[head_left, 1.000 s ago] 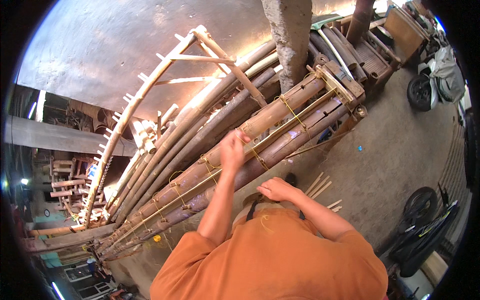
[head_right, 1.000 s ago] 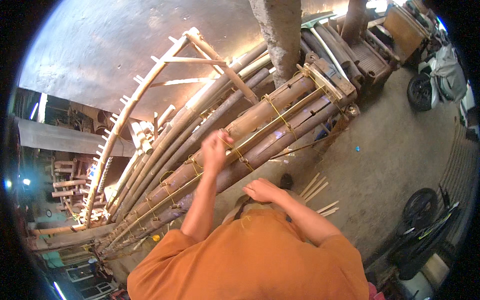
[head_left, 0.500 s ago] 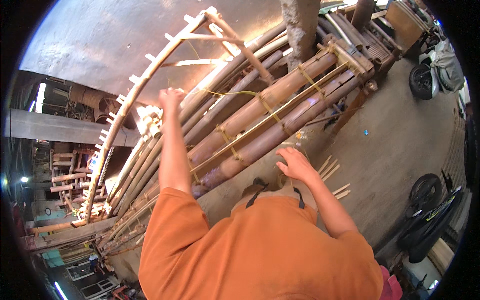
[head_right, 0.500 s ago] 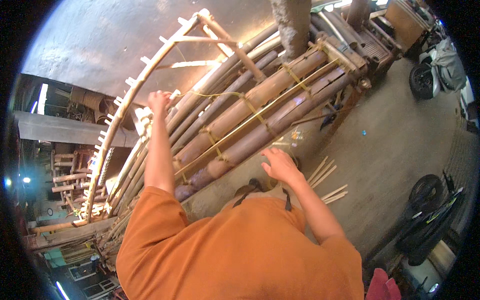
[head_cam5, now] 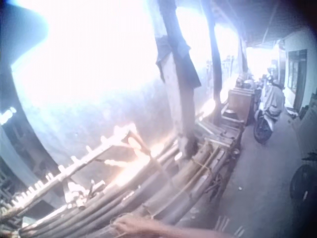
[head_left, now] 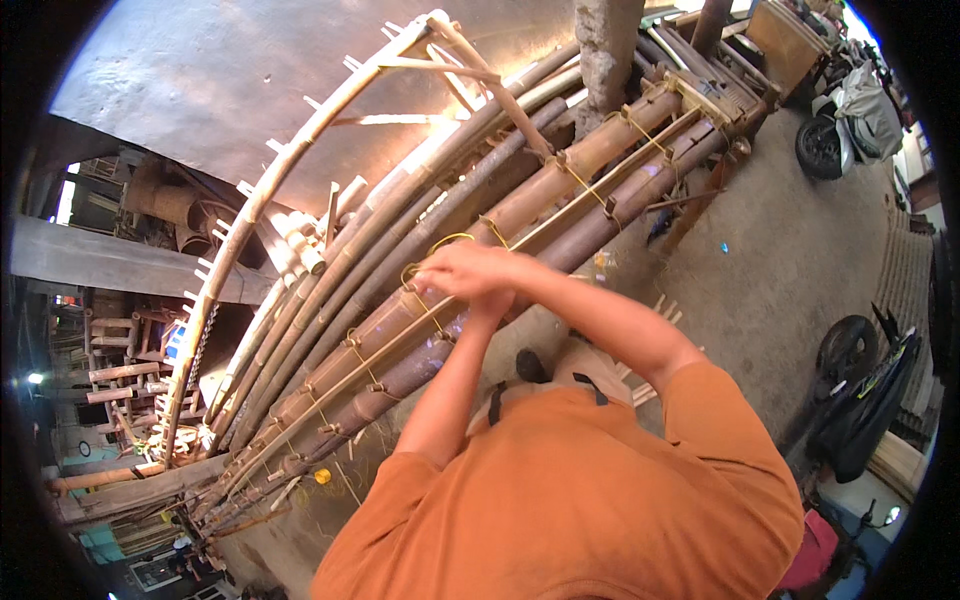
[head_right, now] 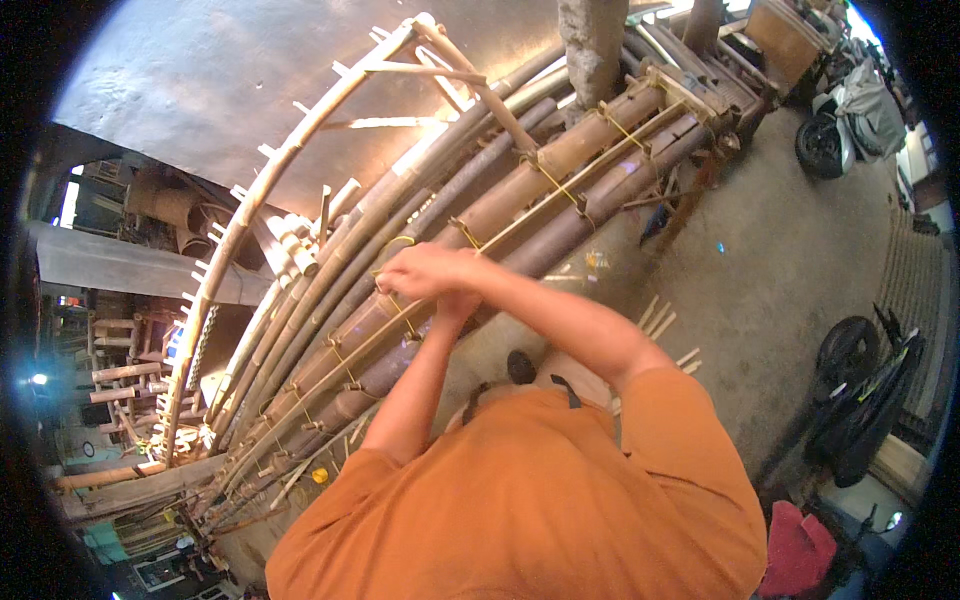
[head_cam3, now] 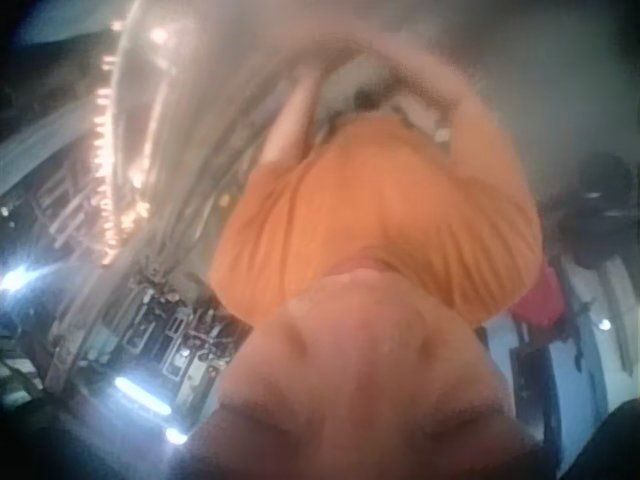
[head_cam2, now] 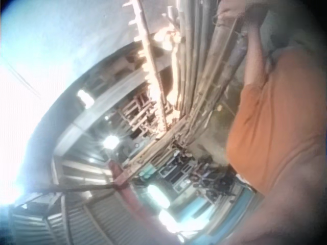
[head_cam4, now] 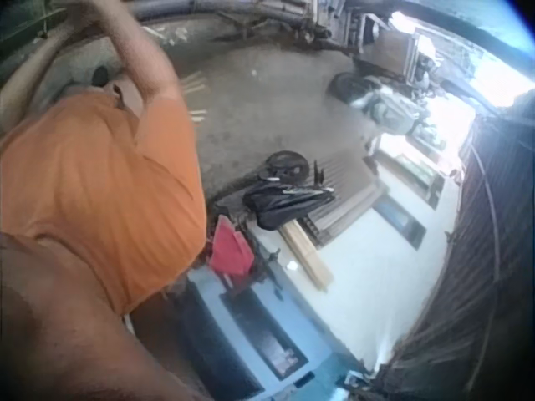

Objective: The person arranges several long, thin wooden strips on the floor, aligning them side by side. They then gather the strips and place them onto a nearby wooden rack.

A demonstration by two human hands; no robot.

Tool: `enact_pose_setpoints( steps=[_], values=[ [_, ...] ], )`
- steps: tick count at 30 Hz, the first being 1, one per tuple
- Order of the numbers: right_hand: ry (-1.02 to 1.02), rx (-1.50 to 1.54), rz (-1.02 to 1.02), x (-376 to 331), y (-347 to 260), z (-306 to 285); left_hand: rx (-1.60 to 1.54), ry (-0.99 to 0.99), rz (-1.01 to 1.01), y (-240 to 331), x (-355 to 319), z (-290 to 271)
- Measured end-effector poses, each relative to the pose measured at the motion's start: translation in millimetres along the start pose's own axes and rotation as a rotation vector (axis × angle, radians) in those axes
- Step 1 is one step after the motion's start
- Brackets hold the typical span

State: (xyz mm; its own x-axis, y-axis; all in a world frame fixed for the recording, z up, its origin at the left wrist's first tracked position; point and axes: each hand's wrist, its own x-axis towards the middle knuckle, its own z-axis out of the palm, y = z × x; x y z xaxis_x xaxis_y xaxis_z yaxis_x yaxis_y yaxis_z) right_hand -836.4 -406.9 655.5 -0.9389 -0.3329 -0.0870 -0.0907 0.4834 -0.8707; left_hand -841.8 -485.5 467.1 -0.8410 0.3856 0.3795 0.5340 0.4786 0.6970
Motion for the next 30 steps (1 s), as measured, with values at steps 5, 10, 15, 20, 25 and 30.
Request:
enact_pose_setpoints(
  steps=[5,10,15,20,25,30],
  values=[
    [0.151,-0.445,0.139,49,123,-42,0.201,-0.409,-0.338,63,23,-34],
    [-0.139,0.360,-0.288,-40,36,-47,0.256,-0.155,-0.097,-1,5,-42],
    [0.161,-0.025,-0.223,-140,168,84,0.021,-0.277,-0.277,50,34,-32],
    [0.324,0.087,-0.199,-121,149,96,-0.376,-0.201,-0.260,10,152,-50],
    [0.700,0.844,-0.138,-125,146,77,0.095,-0.452,0.081,13,174,61],
    [1.560,1.652,-0.012,-212,174,87,0.038,-0.628,0.306,96,152,124]
  ],
)
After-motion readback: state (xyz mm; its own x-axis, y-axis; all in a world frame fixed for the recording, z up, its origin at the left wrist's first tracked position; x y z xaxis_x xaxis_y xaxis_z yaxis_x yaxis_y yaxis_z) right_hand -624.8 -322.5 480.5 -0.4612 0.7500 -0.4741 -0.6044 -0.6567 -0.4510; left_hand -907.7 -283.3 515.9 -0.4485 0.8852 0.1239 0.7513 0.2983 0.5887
